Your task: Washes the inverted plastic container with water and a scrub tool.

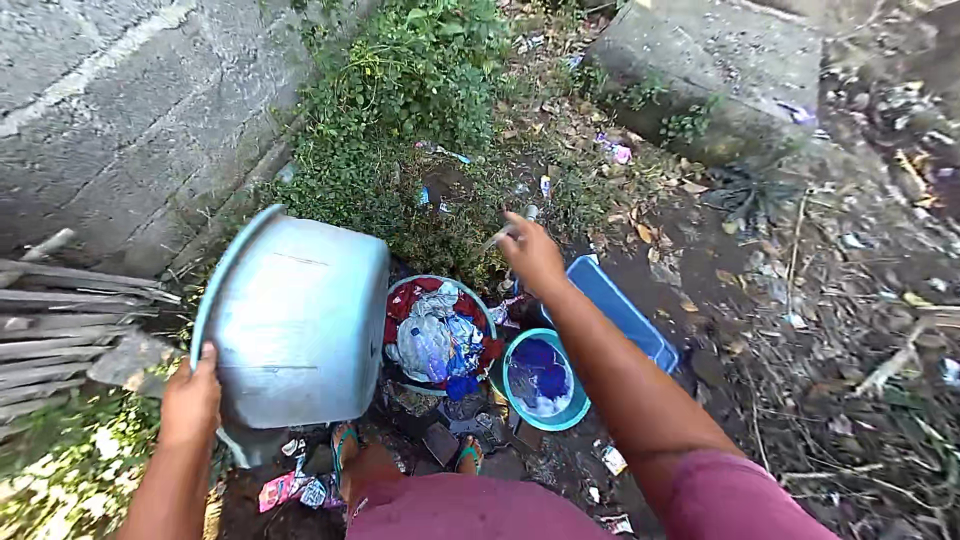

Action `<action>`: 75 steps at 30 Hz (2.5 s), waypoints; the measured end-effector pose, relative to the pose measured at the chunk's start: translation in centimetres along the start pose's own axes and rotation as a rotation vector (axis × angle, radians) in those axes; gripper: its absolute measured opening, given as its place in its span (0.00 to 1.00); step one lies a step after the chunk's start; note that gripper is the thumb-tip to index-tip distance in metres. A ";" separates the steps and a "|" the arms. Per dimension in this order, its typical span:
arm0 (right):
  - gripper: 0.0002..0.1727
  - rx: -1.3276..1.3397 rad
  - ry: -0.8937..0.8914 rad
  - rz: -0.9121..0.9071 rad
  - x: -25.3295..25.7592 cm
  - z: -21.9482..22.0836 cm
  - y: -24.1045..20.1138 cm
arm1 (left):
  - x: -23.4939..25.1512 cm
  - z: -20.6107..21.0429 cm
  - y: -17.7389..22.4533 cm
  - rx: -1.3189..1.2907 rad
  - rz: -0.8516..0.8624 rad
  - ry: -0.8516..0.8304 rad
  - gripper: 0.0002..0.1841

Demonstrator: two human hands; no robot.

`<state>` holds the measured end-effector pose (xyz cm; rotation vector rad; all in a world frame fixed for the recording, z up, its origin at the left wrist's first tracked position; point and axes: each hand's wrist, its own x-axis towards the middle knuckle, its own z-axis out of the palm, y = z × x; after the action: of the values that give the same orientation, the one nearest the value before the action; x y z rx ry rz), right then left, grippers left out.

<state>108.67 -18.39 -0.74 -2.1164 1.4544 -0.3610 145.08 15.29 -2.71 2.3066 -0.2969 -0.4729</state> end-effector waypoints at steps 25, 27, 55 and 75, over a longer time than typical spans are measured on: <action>0.26 0.442 -0.374 0.556 2.6 6.7 13.6 | -3.2 33.5 -6.1 -0.864 -0.711 -0.072 0.30; 0.25 0.394 -0.430 0.508 2.9 6.3 14.5 | -4.3 33.8 -6.8 -0.888 -0.738 -0.087 0.31; 0.28 0.608 -0.635 0.225 4.7 4.1 21.6 | -13.1 44.1 -8.8 -0.940 -0.847 -0.095 0.30; 0.43 0.224 -0.361 0.286 5.3 16.1 20.4 | -13.1 39.4 -9.5 -0.958 -0.785 -0.291 0.22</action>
<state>102.95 -24.30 -25.98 -1.6644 1.4007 -0.0271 117.36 1.50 -31.99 1.3208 0.6180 -1.0582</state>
